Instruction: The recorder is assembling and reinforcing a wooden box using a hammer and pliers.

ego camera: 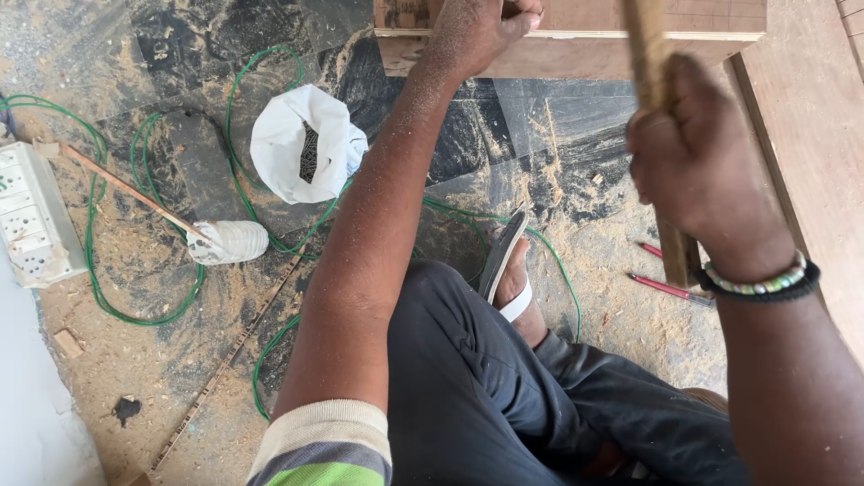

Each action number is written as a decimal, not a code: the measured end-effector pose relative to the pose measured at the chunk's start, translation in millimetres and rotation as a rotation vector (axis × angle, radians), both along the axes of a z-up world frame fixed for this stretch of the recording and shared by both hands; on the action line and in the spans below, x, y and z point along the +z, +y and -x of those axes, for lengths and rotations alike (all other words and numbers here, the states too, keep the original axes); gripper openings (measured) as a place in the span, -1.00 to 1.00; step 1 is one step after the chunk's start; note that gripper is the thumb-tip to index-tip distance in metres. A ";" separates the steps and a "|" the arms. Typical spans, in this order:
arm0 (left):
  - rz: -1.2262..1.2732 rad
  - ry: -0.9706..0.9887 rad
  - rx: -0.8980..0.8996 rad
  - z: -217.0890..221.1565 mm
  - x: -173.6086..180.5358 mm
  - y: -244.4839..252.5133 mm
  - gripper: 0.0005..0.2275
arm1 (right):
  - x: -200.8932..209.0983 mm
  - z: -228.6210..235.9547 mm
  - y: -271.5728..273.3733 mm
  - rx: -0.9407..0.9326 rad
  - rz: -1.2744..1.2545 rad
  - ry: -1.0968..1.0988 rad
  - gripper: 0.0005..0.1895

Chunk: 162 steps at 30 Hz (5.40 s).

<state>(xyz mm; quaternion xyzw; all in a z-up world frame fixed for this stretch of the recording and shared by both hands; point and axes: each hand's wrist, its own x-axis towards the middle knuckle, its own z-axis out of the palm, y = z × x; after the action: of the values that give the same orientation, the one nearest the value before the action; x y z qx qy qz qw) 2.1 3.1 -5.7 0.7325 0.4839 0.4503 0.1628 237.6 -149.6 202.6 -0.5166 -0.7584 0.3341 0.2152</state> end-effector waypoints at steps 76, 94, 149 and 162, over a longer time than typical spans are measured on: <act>0.187 -1.455 0.644 -55.0 -56.6 -23.7 -0.13 | -27.5 -27.6 20.5 -0.075 0.559 1.092 -0.45; 0.138 -1.469 0.587 -56.4 -59.5 -17.2 -0.21 | 31.8 26.5 -4.2 -0.286 0.574 -0.196 -0.75; 0.296 -1.434 0.606 -45.2 -60.2 -16.8 -0.09 | 4.4 31.4 1.5 -0.211 0.474 -0.291 -0.86; 0.535 -1.414 0.693 -39.9 -72.7 -0.5 -0.02 | -16.9 21.1 1.5 -0.102 0.273 -0.295 -0.85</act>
<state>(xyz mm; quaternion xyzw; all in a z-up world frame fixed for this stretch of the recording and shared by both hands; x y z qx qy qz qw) 42.0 2.6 -78.5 0.0228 0.5563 0.6988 0.4491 216.5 -148.2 185.7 -0.6219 -0.7023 0.3433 0.0465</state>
